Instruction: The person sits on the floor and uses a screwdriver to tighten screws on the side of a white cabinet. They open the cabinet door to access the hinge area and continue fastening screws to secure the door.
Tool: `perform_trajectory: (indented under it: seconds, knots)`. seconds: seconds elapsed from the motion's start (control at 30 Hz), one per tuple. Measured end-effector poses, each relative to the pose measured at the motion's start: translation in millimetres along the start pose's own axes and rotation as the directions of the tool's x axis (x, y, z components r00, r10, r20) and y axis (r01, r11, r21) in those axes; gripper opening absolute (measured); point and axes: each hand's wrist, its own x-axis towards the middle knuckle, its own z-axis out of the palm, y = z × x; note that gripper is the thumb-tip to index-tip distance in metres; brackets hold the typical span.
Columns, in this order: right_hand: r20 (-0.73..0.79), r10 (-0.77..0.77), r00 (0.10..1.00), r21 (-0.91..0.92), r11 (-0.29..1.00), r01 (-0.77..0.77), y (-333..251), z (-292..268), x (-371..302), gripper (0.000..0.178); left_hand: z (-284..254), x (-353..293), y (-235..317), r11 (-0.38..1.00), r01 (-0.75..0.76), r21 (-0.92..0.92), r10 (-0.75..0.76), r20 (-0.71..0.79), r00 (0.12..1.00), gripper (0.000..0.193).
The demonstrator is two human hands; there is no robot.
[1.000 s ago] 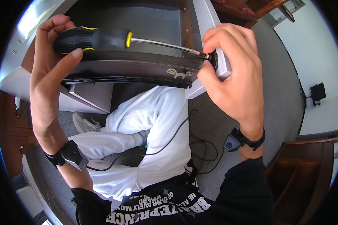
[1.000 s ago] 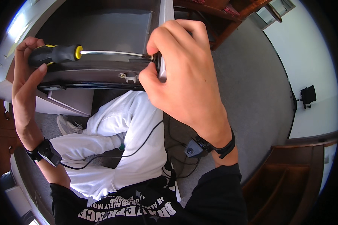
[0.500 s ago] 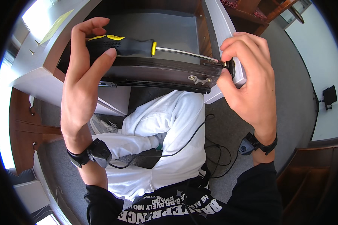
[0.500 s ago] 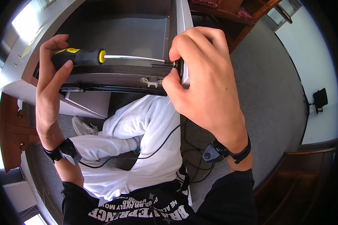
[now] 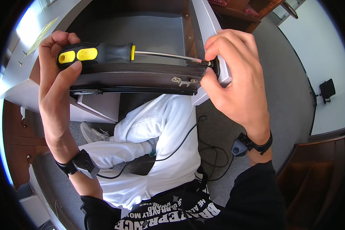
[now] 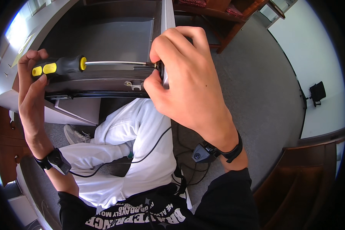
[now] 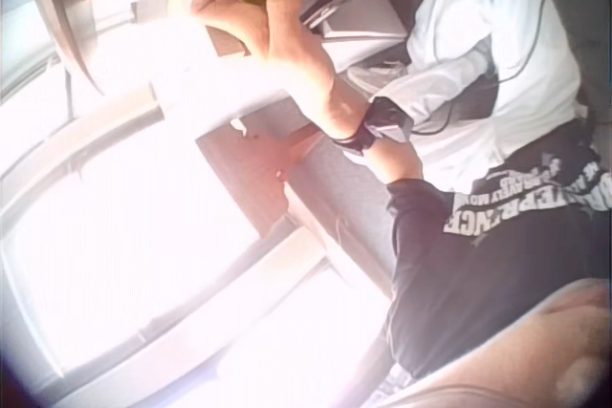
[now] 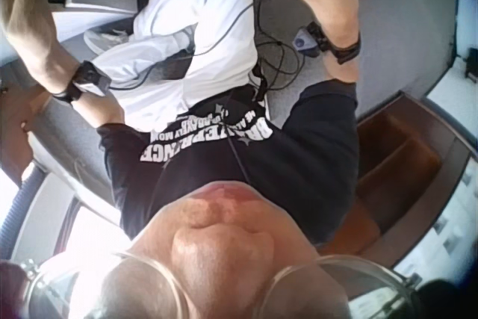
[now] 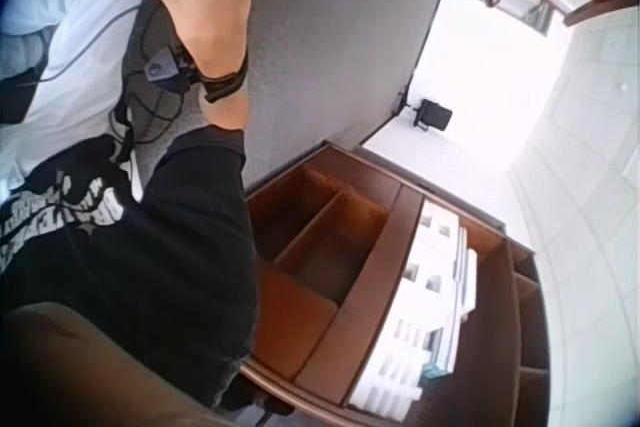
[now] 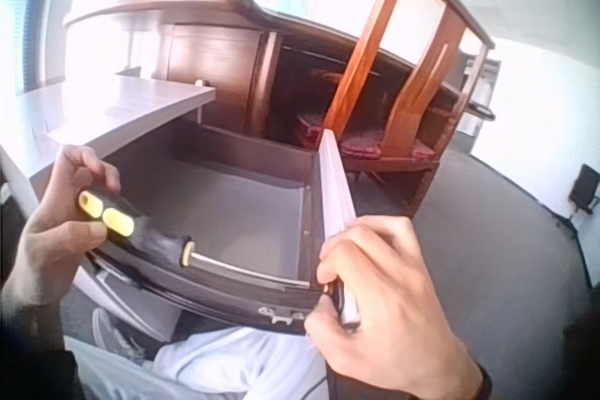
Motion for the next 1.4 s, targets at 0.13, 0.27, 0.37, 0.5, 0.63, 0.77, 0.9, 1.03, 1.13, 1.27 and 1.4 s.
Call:
perform_trajectory:
  seconds: [0.13,0.27,0.37,0.5,0.63,0.77,0.9,1.03,1.13,1.27,1.4]
  knots:
    - [-0.026,-0.039,0.999,-0.005,0.999,0.039,1.7,4.3,2.1,0.022,-5.0,-3.2,2.6,0.984,0.062,0.165,-0.064,0.009,0.998,0.043]
    - [-0.038,-0.049,0.998,-0.008,0.999,0.049,2.3,3.8,1.7,0.022,-1.2,1.2,1.9,0.984,0.039,0.171,-0.044,0.021,0.999,0.043]
    - [-0.036,-0.044,0.998,-0.018,0.999,0.044,1.4,3.2,1.3,0.022,-4.2,0.1,0.1,0.998,-0.069,0.006,0.068,0.073,0.995,0.049]
    - [-0.007,0.01,1.0,-0.001,1.0,-0.01,-1.4,1.8,0.5,0.023,-15.2,0.4,-8.1,0.993,-0.104,-0.057,0.112,0.157,0.981,0.06]
    - [0.003,0.013,1.0,-0.003,1.0,-0.013,-2.2,0.6,0.8,0.023,-17.1,-0.5,-15.9,0.996,-0.084,-0.018,0.086,0.134,0.987,0.06]
    - [0.013,0.018,1.0,-0.008,1.0,-0.018,-2.5,-1.4,0.0,0.022,-14.3,4.0,-16.1,0.99,-0.083,0.111,0.075,0.075,0.994,0.069]
    - [0.017,0.006,1.0,-0.012,1.0,-0.006,-2.1,-1.9,0.2,0.022,-17.8,5.5,-12.8,0.991,-0.051,0.127,0.038,0.1,0.994,0.07]
    - [0.023,0.008,1.0,-0.005,1.0,-0.008,-1.6,-1.6,0.1,0.022,-23.3,6.4,-13.4,0.998,-0.05,0.04,0.043,0.153,0.987,0.07]
    - [0.031,-0.003,1.0,0.004,1.0,0.003,-0.5,-2.2,0.7,0.021,-21.1,6.6,-13.0,0.999,-0.045,-0.015,0.047,0.173,0.984,0.058]
    - [0.037,-0.007,0.999,0.031,1.0,0.006,0.0,-4.7,1.7,0.02,-10.9,2.8,-5.6,0.999,0.015,0.045,-0.018,0.055,0.998,0.04]
    - [0.042,-0.004,0.999,0.02,1.0,0.003,-0.2,-5.6,1.5,0.02,-5.4,2.3,0.1,0.988,0.09,0.128,-0.094,0.024,0.995,0.035]
